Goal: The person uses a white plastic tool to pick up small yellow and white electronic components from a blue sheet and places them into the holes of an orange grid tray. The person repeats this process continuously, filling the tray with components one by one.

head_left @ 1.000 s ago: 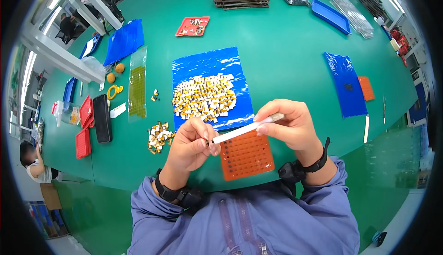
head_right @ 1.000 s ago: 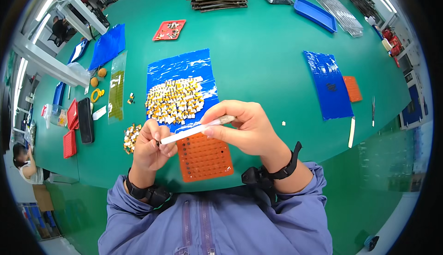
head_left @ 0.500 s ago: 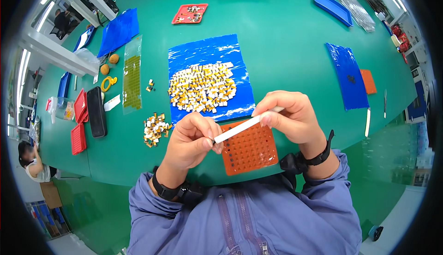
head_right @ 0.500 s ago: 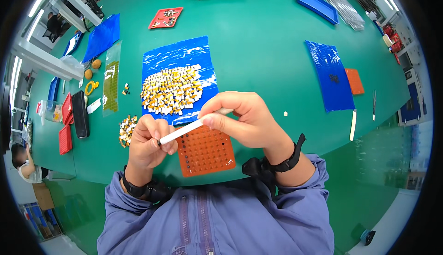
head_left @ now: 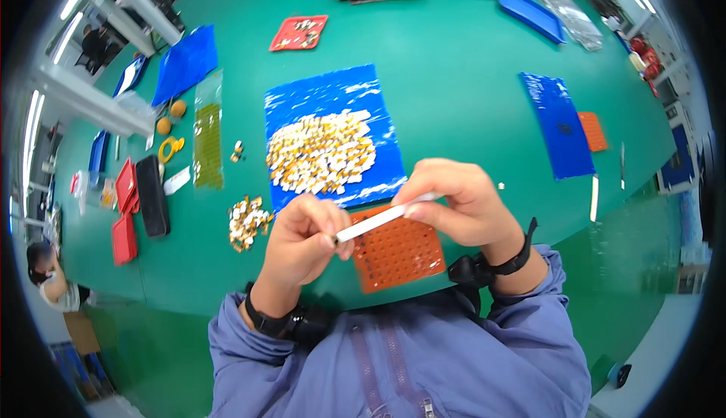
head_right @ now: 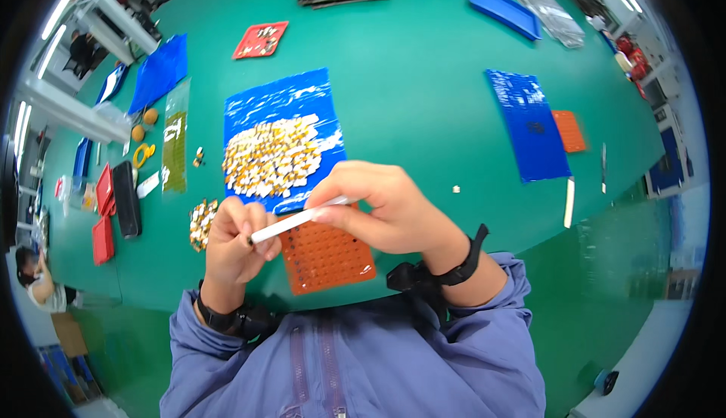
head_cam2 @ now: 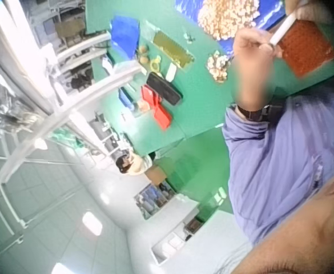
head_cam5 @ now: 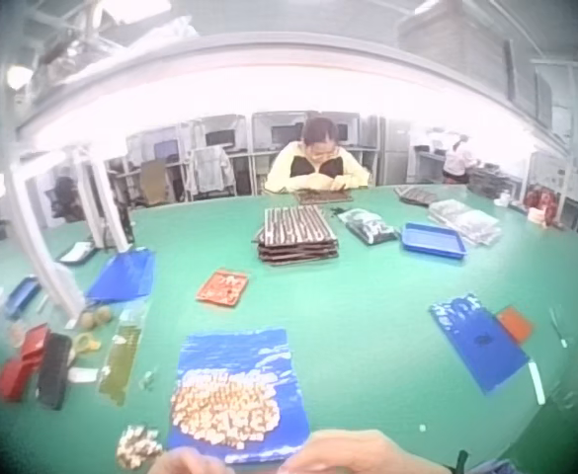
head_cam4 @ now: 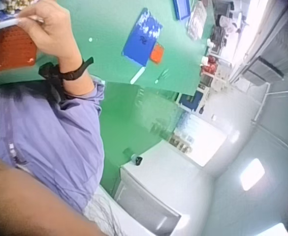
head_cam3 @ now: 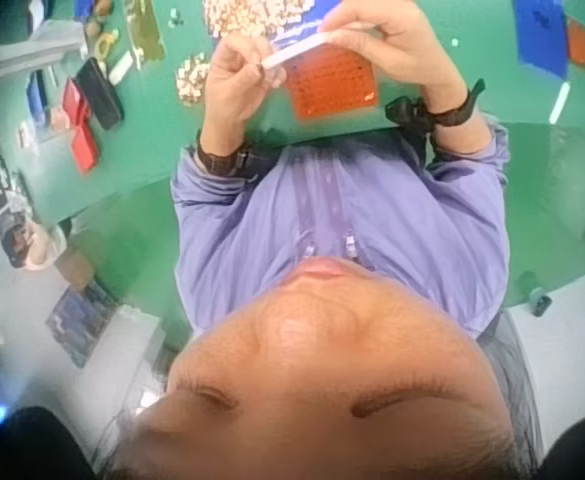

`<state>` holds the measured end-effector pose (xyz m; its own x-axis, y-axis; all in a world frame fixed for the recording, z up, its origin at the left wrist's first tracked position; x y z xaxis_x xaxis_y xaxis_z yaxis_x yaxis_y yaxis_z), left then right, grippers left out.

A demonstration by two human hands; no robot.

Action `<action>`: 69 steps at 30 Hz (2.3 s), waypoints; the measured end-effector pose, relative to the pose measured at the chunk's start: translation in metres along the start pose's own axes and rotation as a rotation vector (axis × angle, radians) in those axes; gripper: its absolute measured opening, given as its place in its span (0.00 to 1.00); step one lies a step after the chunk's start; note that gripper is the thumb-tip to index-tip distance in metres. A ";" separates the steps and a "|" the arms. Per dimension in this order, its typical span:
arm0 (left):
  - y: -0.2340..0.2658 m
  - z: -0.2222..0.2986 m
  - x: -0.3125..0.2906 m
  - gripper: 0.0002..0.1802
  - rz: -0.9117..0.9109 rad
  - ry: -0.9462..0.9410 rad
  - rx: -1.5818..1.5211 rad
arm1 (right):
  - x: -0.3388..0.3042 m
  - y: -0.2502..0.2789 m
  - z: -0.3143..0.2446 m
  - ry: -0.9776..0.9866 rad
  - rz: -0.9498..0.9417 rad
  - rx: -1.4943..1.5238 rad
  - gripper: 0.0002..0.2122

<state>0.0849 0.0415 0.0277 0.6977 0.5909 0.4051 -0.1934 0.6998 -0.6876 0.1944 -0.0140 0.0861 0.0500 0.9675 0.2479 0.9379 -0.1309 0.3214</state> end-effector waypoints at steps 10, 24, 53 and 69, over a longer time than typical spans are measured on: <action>0.007 0.004 -0.006 0.10 0.111 -0.002 0.103 | -0.006 0.000 -0.008 0.093 -0.024 0.001 0.04; -0.001 0.002 -0.003 0.10 0.050 0.010 0.059 | -0.011 -0.001 -0.009 0.167 0.011 -0.030 0.04; 0.015 0.043 0.002 0.04 0.147 -0.278 0.495 | -0.009 0.009 -0.013 0.172 0.222 -0.243 0.05; 0.015 0.043 0.028 0.07 -0.483 -0.019 1.880 | -0.017 0.046 0.003 -0.005 0.353 0.206 0.04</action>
<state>0.0717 0.0859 0.0542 0.9060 0.2418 0.3474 -0.4027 0.2399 0.8833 0.2382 -0.0361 0.0937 0.3827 0.8718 0.3058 0.9118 -0.4097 0.0270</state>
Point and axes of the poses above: each hand's wrist, its own x-axis towards the middle knuckle, its own y-axis out of the back of the hand, z = x × y, the point moved 10 cm from there along x, towards the middle knuckle, and after that the axes turned 13 degrees about -y, right-handed, at the moved point
